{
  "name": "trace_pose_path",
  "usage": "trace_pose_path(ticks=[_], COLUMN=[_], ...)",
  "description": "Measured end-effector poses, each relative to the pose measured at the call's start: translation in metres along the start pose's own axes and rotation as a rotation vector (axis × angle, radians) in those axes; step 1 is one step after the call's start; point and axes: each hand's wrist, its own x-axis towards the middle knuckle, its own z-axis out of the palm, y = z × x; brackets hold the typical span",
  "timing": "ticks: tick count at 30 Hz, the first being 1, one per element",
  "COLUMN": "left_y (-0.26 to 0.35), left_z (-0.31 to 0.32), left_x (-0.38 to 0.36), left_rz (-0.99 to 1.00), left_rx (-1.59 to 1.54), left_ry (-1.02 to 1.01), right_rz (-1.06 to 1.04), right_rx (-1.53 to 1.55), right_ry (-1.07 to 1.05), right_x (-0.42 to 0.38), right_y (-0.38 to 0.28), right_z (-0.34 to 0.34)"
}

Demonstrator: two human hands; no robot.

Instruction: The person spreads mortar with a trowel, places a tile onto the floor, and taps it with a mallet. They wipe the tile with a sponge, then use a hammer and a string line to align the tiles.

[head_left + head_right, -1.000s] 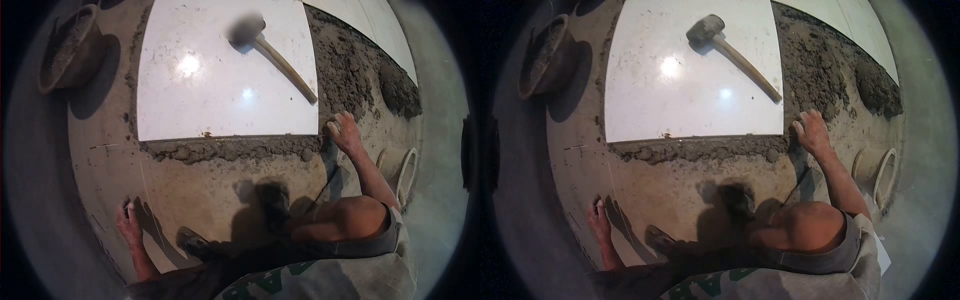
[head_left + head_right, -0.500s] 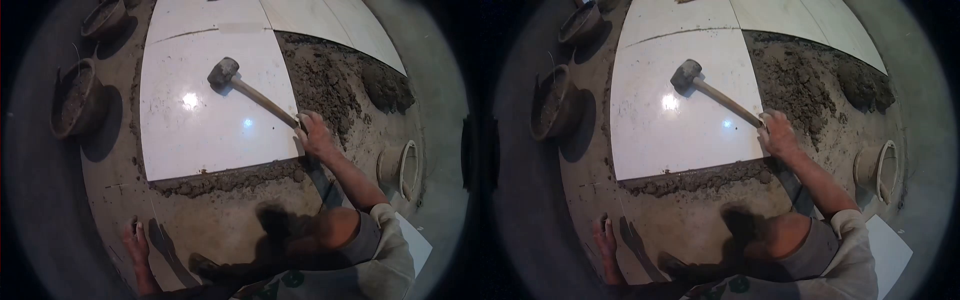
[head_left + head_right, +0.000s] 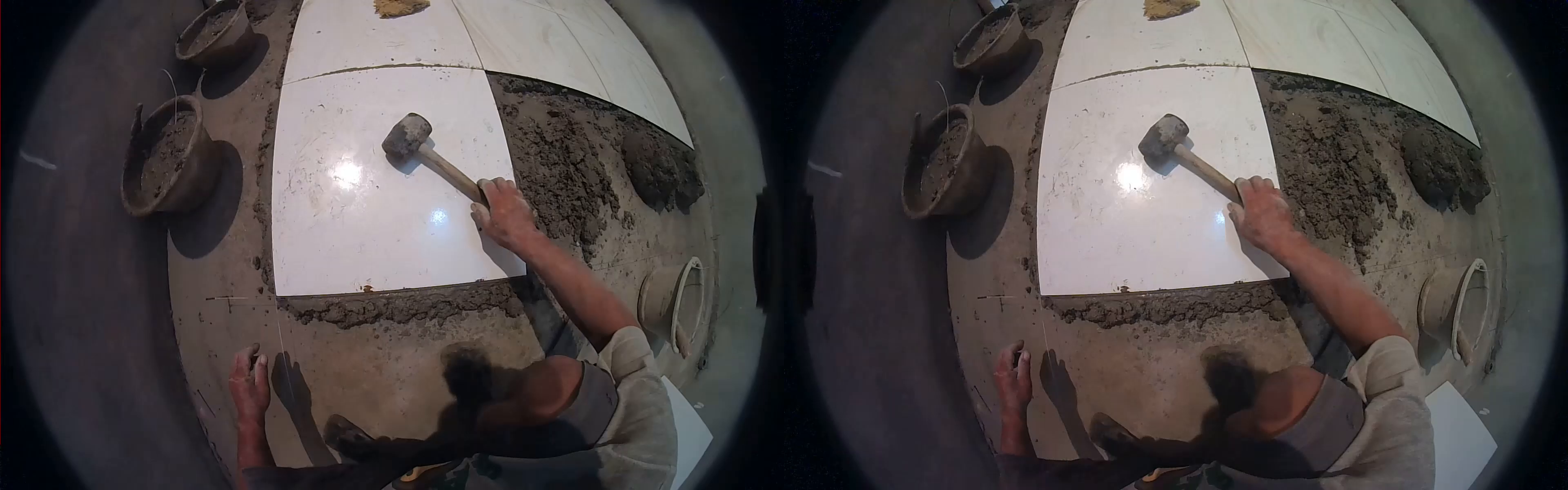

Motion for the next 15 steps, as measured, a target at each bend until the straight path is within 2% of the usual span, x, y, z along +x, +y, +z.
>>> trace_pose_path(ticks=[2, 6, 9, 13, 15], left_y=[0.008, 0.033, 0.053, 0.082, 0.124], left_z=[-0.008, -0.032, -0.041, -0.006, 0.021], left_x=[0.009, 0.051, 0.096, 0.179, 0.211], left_rz=[0.019, 0.224, 0.328, 0.507, 0.444], left_rx=[0.013, 0.144, 0.230, 0.323, 0.342], left_ry=[-0.022, -0.059, -0.116, -0.030, -0.010], right_rz=[0.058, 0.103, 0.032, -0.015, -0.020], right_rx=[-0.055, -0.009, -0.010, 0.003, 0.002], right_ry=[-0.062, -0.110, -0.034, 0.018, 0.001], right_x=[0.005, 0.013, 0.020, 0.031, 0.034], right_y=[-0.007, -0.011, -0.006, -0.004, -0.003], right_z=[-0.001, -0.005, 0.009, 0.019, 0.021])
